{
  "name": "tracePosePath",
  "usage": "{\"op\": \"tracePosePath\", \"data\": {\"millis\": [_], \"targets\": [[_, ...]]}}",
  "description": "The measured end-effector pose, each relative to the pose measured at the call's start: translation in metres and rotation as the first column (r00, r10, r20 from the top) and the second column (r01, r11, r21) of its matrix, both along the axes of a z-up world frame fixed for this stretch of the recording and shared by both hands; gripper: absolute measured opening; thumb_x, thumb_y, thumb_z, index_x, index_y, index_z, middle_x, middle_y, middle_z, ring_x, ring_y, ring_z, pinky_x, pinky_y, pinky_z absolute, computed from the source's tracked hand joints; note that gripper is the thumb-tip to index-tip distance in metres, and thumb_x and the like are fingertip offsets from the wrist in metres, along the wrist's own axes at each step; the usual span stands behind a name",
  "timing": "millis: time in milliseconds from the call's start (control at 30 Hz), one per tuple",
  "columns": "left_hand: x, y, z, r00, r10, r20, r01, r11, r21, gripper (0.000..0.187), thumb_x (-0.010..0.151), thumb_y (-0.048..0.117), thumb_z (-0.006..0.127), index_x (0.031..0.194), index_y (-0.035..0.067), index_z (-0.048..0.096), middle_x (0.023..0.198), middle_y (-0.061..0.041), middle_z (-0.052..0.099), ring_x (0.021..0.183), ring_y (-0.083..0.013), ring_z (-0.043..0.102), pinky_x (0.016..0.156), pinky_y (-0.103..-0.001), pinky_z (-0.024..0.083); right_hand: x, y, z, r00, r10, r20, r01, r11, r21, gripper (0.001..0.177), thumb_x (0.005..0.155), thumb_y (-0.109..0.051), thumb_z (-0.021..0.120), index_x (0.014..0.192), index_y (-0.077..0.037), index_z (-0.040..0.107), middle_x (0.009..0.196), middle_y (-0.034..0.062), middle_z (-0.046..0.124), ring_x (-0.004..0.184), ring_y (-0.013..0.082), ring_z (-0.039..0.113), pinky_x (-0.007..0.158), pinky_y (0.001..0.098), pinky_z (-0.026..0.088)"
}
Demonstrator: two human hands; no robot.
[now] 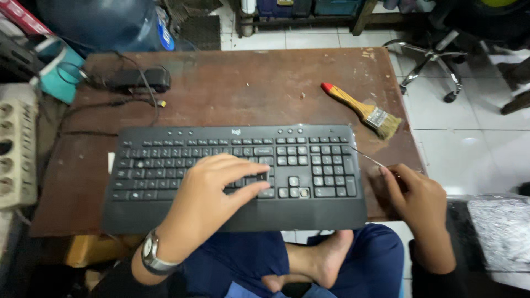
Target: The person removes keycaps from a black computer keyboard using a metal tool and places them on the table. They then use a paintbrush to sweep dust and debris from the keyboard surface and the removed keycaps. Finally, the person places the cleaned keycaps back onto the keyboard.
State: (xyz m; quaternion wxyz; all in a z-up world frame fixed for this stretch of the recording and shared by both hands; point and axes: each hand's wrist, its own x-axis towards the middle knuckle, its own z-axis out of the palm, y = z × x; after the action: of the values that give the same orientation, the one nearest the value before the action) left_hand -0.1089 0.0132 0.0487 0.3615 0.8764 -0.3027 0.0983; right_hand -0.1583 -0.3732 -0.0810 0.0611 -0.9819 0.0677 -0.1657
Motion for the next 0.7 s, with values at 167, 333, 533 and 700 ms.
{"op": "tracePosePath", "data": {"millis": [167, 333, 533, 700], "targets": [[0.089, -0.027, -0.011, 0.994, 0.024, 0.111, -0.042, 0.986, 0.159, 0.025, 0.09, 0.037, 0.07, 0.105, 0.019, 0.078, 0.102, 0.001, 0.078, 0.093, -0.0217, 0.068, 0.084, -0.041, 0.046, 0.029, 0.004, -0.002, 0.998, -0.067, -0.015, 0.066, 0.996, -0.052, 0.027, 0.106, -0.049, 0.058, 0.097, -0.025, 0.068, 0.083, 0.0027, 0.072, 0.082, 0.0281, 0.071, 0.062, 0.0426, 0.049], [0.184, -0.086, -0.071, 0.999, -0.001, 0.041, -0.007, 0.981, 0.192, 0.02, 0.081, 0.038, 0.077, 0.095, 0.023, 0.08, 0.092, 0.003, 0.078, 0.089, -0.0255, 0.065, 0.079, -0.044, 0.047, 0.034, 0.018, -0.016, 0.982, -0.179, 0.061, 0.179, 0.984, 0.001, 0.033, 0.109, -0.047, 0.062, 0.09, -0.02, 0.065, 0.076, 0.0026, 0.068, 0.075, 0.0301, 0.068, 0.058, 0.0438, 0.045], [0.208, -0.115, -0.109, 0.998, 0.012, -0.061, 0.003, 0.973, 0.232, 0.013, 0.079, 0.04, 0.08, 0.086, 0.029, 0.08, 0.085, 0.005, 0.071, 0.089, -0.0252, 0.061, 0.072, -0.044, 0.048, 0.029, 0.017, -0.02, 0.98, -0.185, 0.07, 0.183, 0.982, 0.034, 0.027, 0.107, -0.043, 0.062, 0.092, -0.021, 0.069, 0.076, 0.0056, 0.069, 0.074, 0.0314, 0.068, 0.06, 0.044, 0.046], [0.207, -0.111, -0.124, 0.998, -0.057, -0.026, 0.062, 0.961, 0.268, 0.022, 0.076, 0.043, 0.081, 0.092, 0.028, 0.079, 0.098, 0.005, 0.072, 0.095, -0.0243, 0.064, 0.082, -0.044, 0.043, 0.032, 0.029, -0.009, 0.979, -0.201, -0.027, 0.203, 0.978, 0.047, 0.027, 0.105, -0.049, 0.058, 0.1, -0.023, 0.067, 0.076, 0.0072, 0.07, 0.079, 0.0315, 0.07, 0.064, 0.0441, 0.05]]}}
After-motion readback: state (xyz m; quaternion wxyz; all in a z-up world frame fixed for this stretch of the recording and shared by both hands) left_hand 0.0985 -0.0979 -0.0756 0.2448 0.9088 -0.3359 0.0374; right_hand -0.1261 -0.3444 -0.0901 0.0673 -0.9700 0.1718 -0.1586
